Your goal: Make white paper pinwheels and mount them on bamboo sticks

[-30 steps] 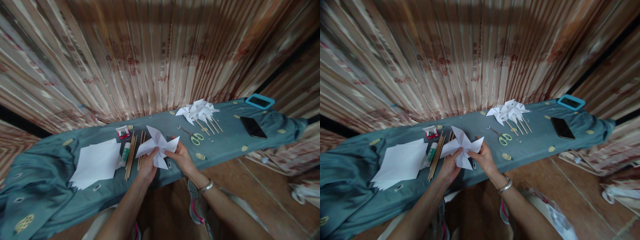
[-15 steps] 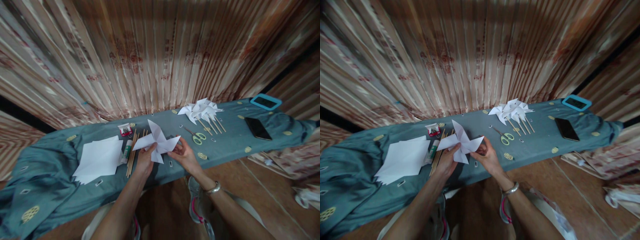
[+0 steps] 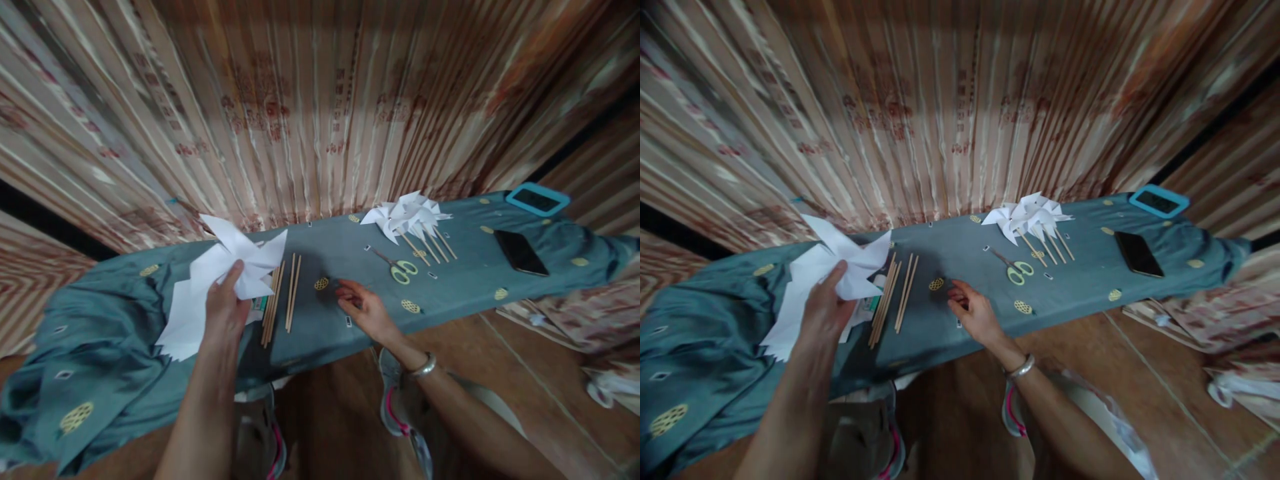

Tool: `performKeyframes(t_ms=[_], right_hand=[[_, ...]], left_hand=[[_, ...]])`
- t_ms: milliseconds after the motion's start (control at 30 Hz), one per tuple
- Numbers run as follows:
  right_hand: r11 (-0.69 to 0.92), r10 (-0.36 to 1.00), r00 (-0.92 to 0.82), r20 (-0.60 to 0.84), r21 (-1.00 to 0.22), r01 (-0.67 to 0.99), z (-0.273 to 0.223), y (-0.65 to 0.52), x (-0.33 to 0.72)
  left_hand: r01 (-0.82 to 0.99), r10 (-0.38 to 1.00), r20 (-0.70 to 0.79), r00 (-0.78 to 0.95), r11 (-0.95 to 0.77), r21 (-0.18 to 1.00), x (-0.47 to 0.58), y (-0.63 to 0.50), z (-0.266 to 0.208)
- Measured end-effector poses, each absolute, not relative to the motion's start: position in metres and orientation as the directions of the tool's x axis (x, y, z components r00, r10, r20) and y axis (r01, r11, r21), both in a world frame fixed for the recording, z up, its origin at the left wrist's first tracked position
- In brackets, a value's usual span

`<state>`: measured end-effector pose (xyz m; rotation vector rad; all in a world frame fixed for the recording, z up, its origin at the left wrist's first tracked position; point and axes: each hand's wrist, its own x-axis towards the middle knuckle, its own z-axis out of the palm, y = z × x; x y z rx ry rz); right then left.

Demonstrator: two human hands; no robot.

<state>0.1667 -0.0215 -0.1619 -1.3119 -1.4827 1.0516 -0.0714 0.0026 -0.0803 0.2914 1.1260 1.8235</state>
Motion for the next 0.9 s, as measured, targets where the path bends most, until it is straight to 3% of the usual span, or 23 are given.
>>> performKeyframes(t_ms=[300, 667, 800, 900], right_hand=[[0.305, 0.951, -0.222, 0.215, -0.773, 0.557, -0.159, -0.016, 0.149], [0.341, 0.940, -0.197, 0.278, -0.747, 0.571, -0.171, 0.003, 0.094], [0.450, 0.893, -0.282, 0.351, -0.659, 0.603, -0.161, 0.022, 0.059], [0.529, 0.848, -0.387, 0.363, -0.520, 0.671, -0.146, 0.049, 0.032]], left_hand=[[-0.627, 0.695, -0.302, -0.653, -0.273, 0.729, -0.114, -0.001, -0.068], [-0.643, 0.761, -0.190, -0.621, -0.356, 0.678, -0.121, -0.012, -0.064], [-0.654, 0.753, -0.215, -0.622, -0.349, 0.672, -0.122, -0.012, -0.060], [-0.677, 0.749, -0.242, -0.617, -0.348, 0.649, -0.124, -0.013, -0.059]])
